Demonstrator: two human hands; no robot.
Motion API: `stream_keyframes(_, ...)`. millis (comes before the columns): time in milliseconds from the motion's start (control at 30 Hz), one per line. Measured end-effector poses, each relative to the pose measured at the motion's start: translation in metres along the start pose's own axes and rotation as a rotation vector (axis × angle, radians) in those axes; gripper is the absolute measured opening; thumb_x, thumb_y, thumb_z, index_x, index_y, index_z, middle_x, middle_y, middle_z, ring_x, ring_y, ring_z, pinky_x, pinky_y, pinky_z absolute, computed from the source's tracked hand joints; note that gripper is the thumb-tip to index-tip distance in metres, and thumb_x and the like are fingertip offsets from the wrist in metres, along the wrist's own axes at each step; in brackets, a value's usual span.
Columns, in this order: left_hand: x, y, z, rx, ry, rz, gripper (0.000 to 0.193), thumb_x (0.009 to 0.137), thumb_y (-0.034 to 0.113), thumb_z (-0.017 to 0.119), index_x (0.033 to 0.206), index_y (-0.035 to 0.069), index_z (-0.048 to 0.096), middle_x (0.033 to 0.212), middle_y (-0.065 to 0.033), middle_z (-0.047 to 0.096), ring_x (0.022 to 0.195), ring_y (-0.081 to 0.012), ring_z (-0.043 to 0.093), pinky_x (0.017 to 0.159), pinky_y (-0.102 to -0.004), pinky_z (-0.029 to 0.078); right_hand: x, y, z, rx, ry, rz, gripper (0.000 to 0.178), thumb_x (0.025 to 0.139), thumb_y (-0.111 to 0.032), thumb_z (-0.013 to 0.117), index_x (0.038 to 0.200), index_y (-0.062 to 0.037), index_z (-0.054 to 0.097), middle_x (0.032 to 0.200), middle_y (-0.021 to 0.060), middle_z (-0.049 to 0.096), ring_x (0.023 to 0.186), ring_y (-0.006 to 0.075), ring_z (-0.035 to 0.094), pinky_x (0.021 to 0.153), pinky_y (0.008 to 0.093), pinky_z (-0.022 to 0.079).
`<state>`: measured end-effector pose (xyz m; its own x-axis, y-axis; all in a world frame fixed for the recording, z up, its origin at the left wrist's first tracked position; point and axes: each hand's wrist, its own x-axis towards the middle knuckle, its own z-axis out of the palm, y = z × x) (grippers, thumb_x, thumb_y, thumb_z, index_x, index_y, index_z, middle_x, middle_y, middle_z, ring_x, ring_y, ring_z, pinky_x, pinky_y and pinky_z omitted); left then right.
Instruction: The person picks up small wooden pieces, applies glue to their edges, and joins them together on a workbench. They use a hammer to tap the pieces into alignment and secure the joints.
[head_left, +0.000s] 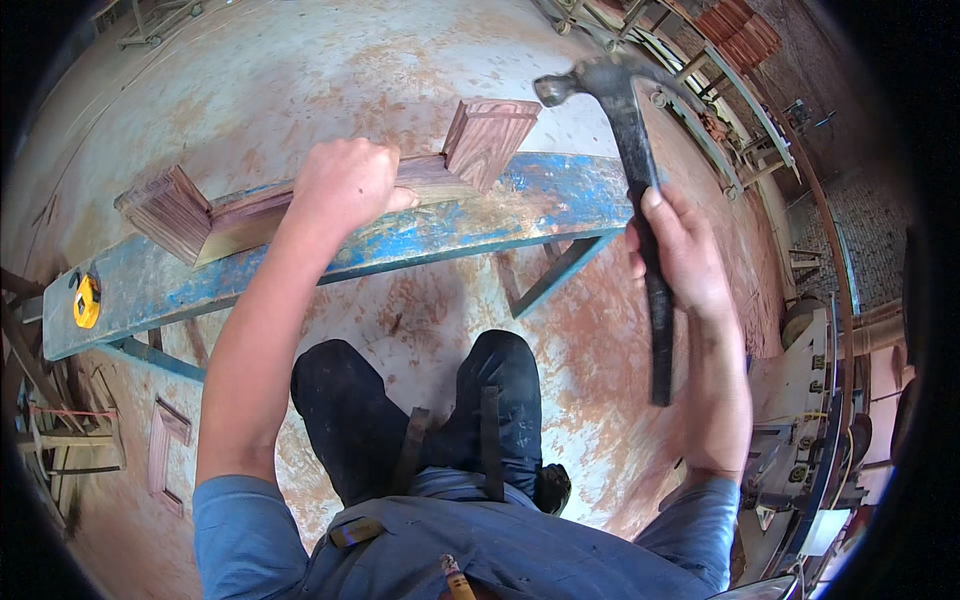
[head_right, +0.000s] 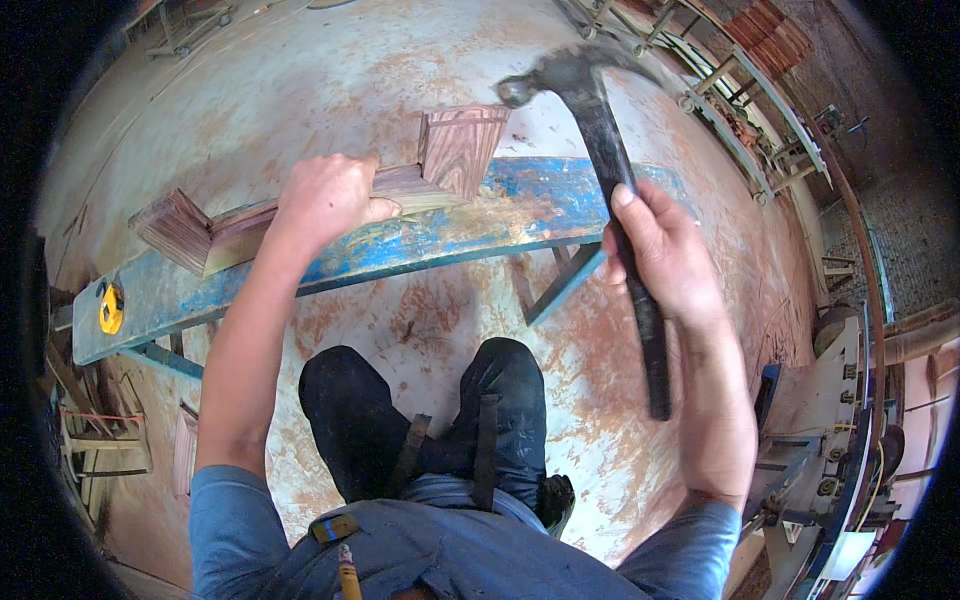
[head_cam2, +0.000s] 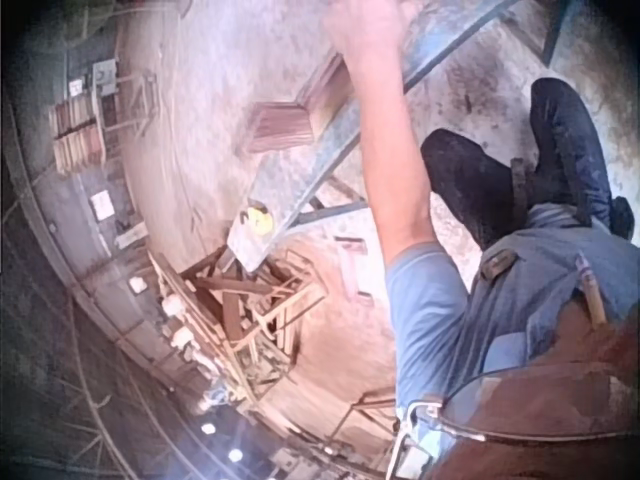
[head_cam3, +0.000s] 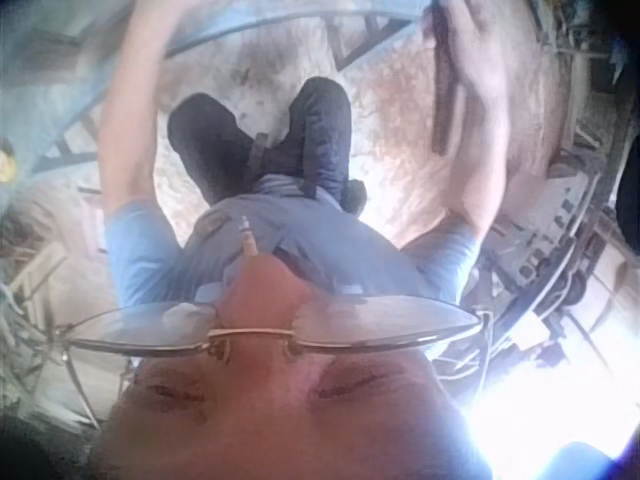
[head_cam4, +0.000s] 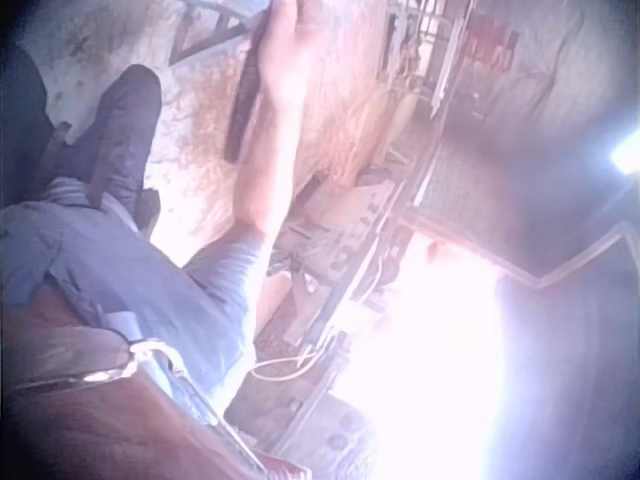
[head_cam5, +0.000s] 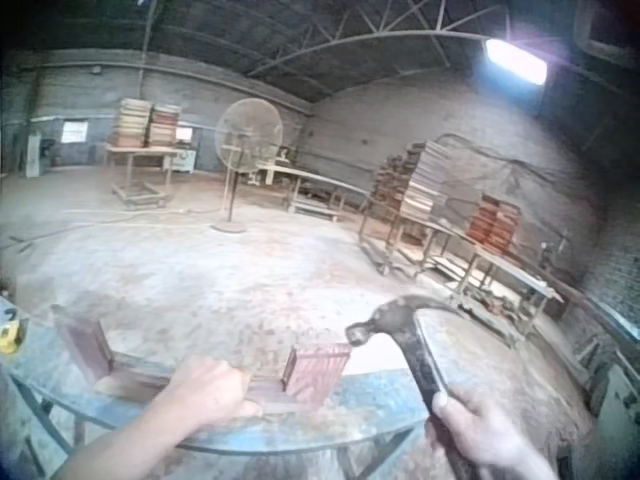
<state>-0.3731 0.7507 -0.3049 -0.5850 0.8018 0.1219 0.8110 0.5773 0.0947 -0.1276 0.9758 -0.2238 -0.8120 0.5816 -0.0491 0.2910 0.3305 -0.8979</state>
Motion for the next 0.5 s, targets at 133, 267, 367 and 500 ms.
stream_keyframes(133, 0.001, 0.001, -0.002, 0.027, -0.014, -0.033, 0.042, 0.076, 0.045, 0.075, 0.089, 0.005, 0.072, 0.080, -0.0155, 0.072, 0.079, -0.0323, 0.070, 0.069, -0.0438, 0.056, -0.003, 0.056, 0.025, 0.411, -0.016, 0.278, 0.034, 0.103, -0.040, 0.049, 0.106, -0.0064, 0.051, 0.067, 0.0037, 0.057, 0.044, 0.0131, 0.052, 0.039, 0.0283, 0.047)
stream_keyframes(267, 0.000, 0.010, -0.012, 0.031, -0.067, -0.074, 0.044, 0.076, 0.045, 0.075, 0.091, 0.004, 0.071, 0.085, -0.0175, 0.072, 0.083, -0.0338, 0.070, 0.074, -0.0441, 0.055, -0.005, 0.104, 0.053, 0.711, -0.119, 0.520, 0.041, 0.104, -0.048, 0.041, 0.108, -0.0085, 0.049, 0.065, 0.0043, 0.053, 0.042, 0.0160, 0.050, 0.036, 0.0326, 0.045)
stream_keyframes(367, 0.000, 0.014, -0.015, 0.043, -0.087, -0.082, 0.046, 0.076, 0.046, 0.075, 0.092, 0.003, 0.071, 0.088, -0.0186, 0.072, 0.085, -0.0342, 0.070, 0.076, -0.0438, 0.055, -0.006, 0.118, 0.064, 0.801, -0.179, 0.531, 0.037, 0.104, -0.046, 0.042, 0.102, -0.0093, 0.047, 0.066, 0.0046, 0.054, 0.042, 0.0152, 0.050, 0.035, 0.0311, 0.046)
stream_keyframes(500, 0.000, 0.012, -0.011, 0.094, -0.043, -0.064, 0.047, 0.076, 0.047, 0.075, 0.093, 0.003, 0.070, 0.086, -0.0181, 0.072, 0.084, -0.0344, 0.070, 0.074, -0.0446, 0.055, 0.000, 0.124, 0.073, 0.930, -0.217, 0.581, 0.041, 0.103, -0.049, 0.044, 0.106, -0.0081, 0.048, 0.066, 0.0042, 0.054, 0.042, 0.0148, 0.050, 0.034, 0.0306, 0.046)
